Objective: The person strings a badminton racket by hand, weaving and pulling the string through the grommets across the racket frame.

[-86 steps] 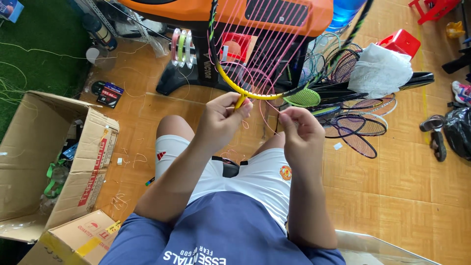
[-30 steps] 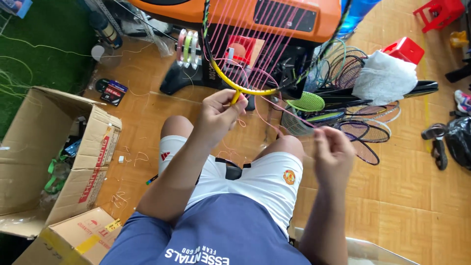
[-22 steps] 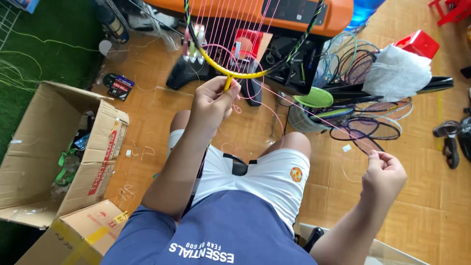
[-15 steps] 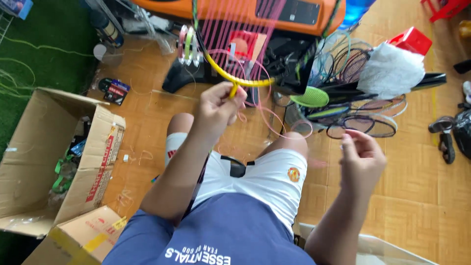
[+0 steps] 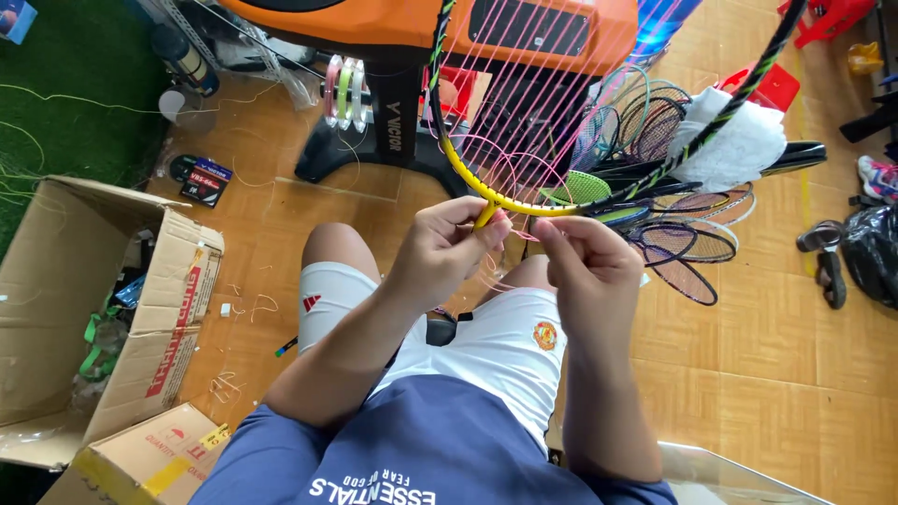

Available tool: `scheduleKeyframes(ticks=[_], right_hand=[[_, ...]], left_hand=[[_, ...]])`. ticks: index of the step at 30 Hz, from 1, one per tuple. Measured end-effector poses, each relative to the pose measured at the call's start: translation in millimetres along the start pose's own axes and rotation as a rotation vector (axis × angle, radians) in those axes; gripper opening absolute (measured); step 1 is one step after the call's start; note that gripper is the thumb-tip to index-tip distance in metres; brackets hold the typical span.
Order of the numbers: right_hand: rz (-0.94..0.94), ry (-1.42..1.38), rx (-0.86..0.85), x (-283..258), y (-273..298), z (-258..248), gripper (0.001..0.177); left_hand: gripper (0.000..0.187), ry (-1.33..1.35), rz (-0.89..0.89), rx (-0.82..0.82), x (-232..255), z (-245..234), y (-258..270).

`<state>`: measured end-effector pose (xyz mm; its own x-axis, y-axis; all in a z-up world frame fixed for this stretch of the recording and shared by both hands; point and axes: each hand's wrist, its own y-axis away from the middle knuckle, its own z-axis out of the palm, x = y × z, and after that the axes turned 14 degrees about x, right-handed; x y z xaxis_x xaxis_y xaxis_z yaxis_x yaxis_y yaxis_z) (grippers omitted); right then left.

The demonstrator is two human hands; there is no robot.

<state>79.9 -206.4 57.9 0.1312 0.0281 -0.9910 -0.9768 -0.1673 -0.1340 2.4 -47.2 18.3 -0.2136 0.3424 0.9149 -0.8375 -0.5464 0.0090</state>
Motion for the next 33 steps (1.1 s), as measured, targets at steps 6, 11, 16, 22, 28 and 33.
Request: scheduleKeyframes(ticks=[6, 11, 16, 22, 28, 33], right_hand=[[0.016, 0.023, 0.193, 24.3, -10.2, -51.3, 0.008], [-0.015, 0.043, 0.429, 48.8, -19.6, -115.3, 0.005], [0.068, 0.287, 0.613, 57.5, -15.9, -177.1, 0.009], [0.158, 0.277, 0.318, 51.7, -10.5, -173.4, 0.023], [0.144, -0.085, 0.022, 20.3, -3.6, -103.5, 0.021], [0.059, 0.075, -0.042, 5.3, -8.3, -43.2, 0.018]], left_hand=[[0.014, 0.034, -0.013, 0.074, -3.6, -10.5, -17.3], [0.012, 0.066, -0.034, 0.136, -7.0, -24.7, -27.0], [0.011, 0.113, -0.034, 0.157, -13.9, -27.8, -32.8], [0.014, 0.052, -0.051, 0.102, -19.1, -13.3, -22.2], [0.014, 0.054, -0.071, 0.024, -17.4, -2.9, -10.5], [0.014, 0.053, -0.055, -0.057, -16.2, 11.0, 1.7]])
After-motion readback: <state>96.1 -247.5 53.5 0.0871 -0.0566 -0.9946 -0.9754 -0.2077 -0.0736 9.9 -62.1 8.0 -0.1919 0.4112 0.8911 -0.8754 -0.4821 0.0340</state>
